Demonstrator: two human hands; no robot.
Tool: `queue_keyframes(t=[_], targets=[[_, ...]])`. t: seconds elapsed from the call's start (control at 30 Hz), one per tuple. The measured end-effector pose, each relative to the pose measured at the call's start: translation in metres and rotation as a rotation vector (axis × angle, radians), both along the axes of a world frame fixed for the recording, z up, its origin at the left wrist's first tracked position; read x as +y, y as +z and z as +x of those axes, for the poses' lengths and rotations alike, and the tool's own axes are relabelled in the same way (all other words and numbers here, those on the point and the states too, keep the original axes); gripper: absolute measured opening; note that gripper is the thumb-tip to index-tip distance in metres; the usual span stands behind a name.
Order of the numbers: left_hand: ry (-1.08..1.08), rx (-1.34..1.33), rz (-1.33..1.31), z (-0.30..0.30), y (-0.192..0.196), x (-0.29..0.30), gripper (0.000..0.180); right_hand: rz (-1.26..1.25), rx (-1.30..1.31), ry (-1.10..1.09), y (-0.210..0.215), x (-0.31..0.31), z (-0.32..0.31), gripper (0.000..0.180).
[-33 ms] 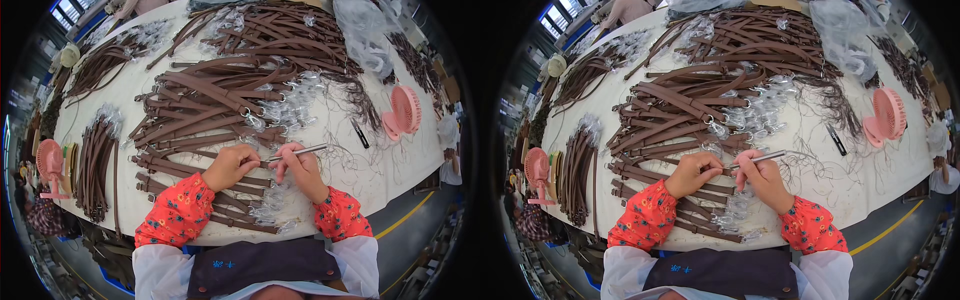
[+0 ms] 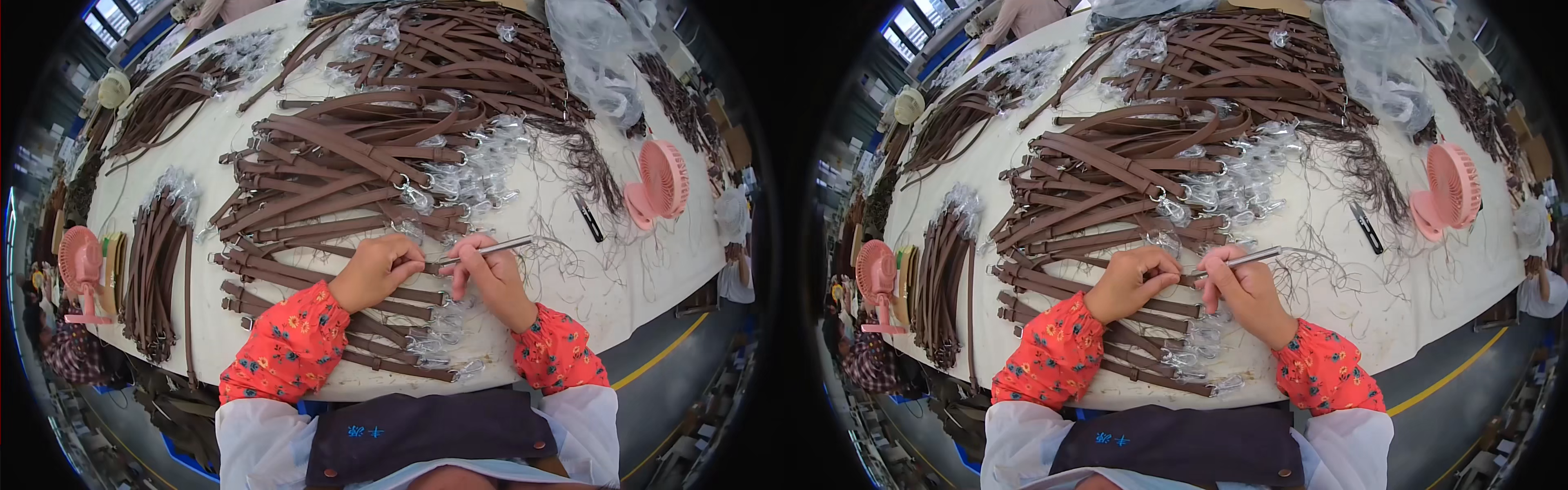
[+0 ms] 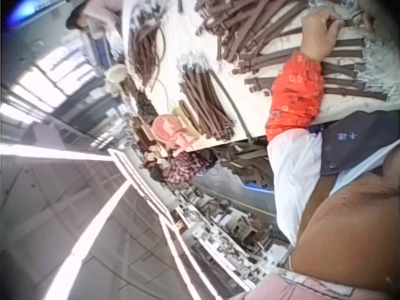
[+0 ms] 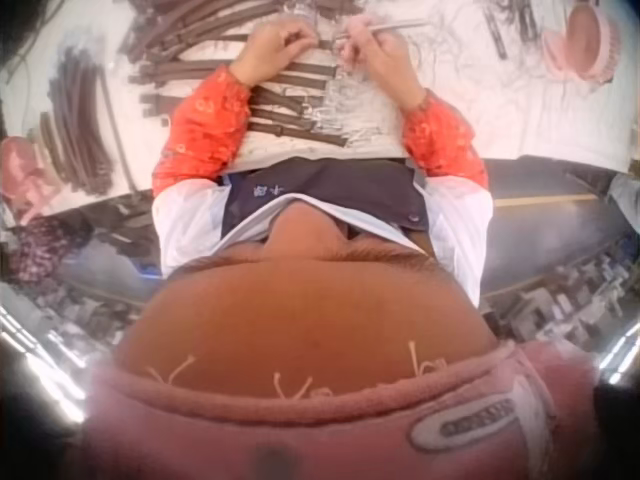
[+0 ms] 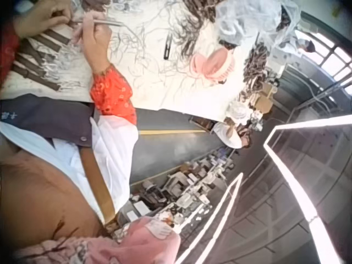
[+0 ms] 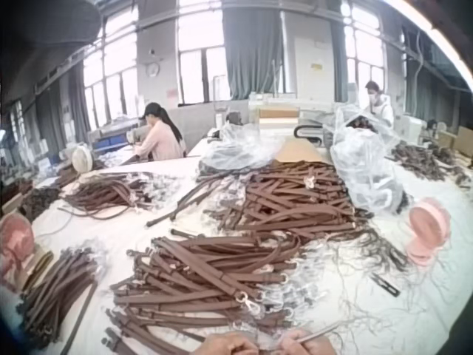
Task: The person sits at a workbench and repeatedly attaches metal hardware to brown leather straps using a metal tool. They pick up a strap, position the hardware, and use the tool to secure it before placing the finished item on the table.
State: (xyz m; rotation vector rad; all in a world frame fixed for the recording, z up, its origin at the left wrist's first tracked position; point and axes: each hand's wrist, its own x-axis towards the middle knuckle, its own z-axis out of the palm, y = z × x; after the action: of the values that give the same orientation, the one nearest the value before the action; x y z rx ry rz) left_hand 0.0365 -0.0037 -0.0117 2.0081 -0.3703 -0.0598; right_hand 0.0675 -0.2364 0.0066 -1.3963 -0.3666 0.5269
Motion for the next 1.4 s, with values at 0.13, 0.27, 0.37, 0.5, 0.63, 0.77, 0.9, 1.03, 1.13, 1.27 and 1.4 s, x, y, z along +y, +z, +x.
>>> queue_keyframes(t=[0.13,0.27,0.37,0.5,0.63,0.77,0.9,1.03,1.13,1.27,1.4], targets=[[0.003,0.054,-0.010,0.000,0.003,0.002,0.008,-0.082,-0.043,0.048,-0.006,0.000,-0.003,0.023],[-0.016,0.045,-0.007,0.001,0.001,0.003,0.010,-0.118,-0.056,0.062,-0.008,-0.001,-0.003,0.023],[-0.027,0.059,-0.007,0.001,0.000,0.003,0.011,-0.144,-0.077,0.064,-0.008,0.000,-0.003,0.024],[-0.030,0.082,-0.009,0.001,-0.001,0.003,0.012,-0.144,-0.061,0.065,-0.008,0.001,-0.003,0.024],[-0.036,0.091,-0.013,0.001,0.001,0.003,0.012,-0.157,-0.045,0.062,-0.008,0.002,-0.003,0.024],[-0.040,0.087,-0.020,0.001,0.000,0.003,0.011,-0.162,-0.045,0.061,-0.008,0.002,-0.003,0.024],[-0.047,0.083,-0.021,0.001,0.000,0.003,0.011,-0.161,-0.046,0.064,-0.009,0.002,-0.003,0.024],[-0.049,0.115,-0.012,0.001,0.004,0.003,0.011,-0.168,-0.050,0.057,-0.009,0.002,-0.004,0.024],[-0.060,0.110,-0.023,0.002,0.003,0.004,0.010,-0.168,-0.038,0.067,-0.007,0.002,-0.003,0.025],[-0.092,0.121,-0.010,0.004,0.005,0.009,0.008,-0.110,-0.019,0.047,-0.009,0.001,-0.004,0.025],[-0.105,0.151,-0.024,0.005,0.005,0.012,0.008,-0.102,-0.017,0.044,-0.009,0.001,-0.003,0.025]])
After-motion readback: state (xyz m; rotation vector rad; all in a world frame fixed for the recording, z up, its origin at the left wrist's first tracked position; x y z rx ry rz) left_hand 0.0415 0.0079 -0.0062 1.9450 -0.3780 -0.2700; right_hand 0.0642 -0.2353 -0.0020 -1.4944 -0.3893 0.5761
